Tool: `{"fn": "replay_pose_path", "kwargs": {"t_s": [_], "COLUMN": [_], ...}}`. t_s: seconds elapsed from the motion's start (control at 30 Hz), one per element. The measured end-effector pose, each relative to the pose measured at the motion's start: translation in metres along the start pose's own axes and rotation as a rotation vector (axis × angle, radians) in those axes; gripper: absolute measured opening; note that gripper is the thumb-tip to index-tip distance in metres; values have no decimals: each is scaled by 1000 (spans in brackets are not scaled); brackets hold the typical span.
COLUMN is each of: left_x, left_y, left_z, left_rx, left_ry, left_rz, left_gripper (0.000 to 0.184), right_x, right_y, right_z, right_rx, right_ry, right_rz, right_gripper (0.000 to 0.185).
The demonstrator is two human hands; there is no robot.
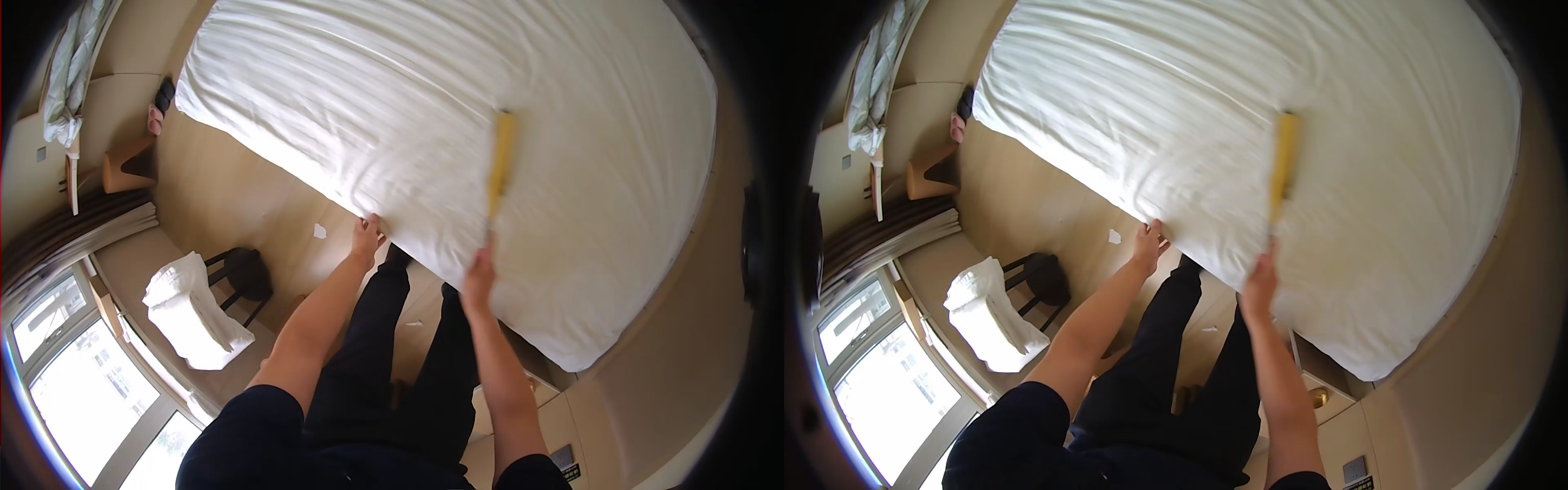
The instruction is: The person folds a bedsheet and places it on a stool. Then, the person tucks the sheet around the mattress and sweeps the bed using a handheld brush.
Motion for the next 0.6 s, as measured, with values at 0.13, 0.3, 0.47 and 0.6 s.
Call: {"fn": "replay_pose_path", "kwargs": {"t_s": [0.13,0.3,0.47,0.6], "left_x": [19,30,47,37], "left_y": [-5,-17,-28,-60], "left_z": [-23,-79,-121,-131], "left_rx": [109,121,138,235], "left_ry": [91,320,567,734], "left_rz": [-22,-61,-45,0], "left_gripper": [40,45,44,41], "right_x": [56,56,6,-111], "right_y": [-34,-42,-55,-76], "right_z": [83,25,-22,-135], "right_rx": [255,315,313,-68], "right_ry": [115,140,28,-150], "right_rz": [-38,34,135,294], "right_gripper": [49,45,34,38]}}
Point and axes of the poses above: each hand's wrist, its own y-axis towards the middle knuckle, its own z-axis out of the palm, x = y × z, the point moved 6 cm from there along y, towards the middle knuckle, and after that the axes turned 9 degrees about y, right-handed, at the moved point
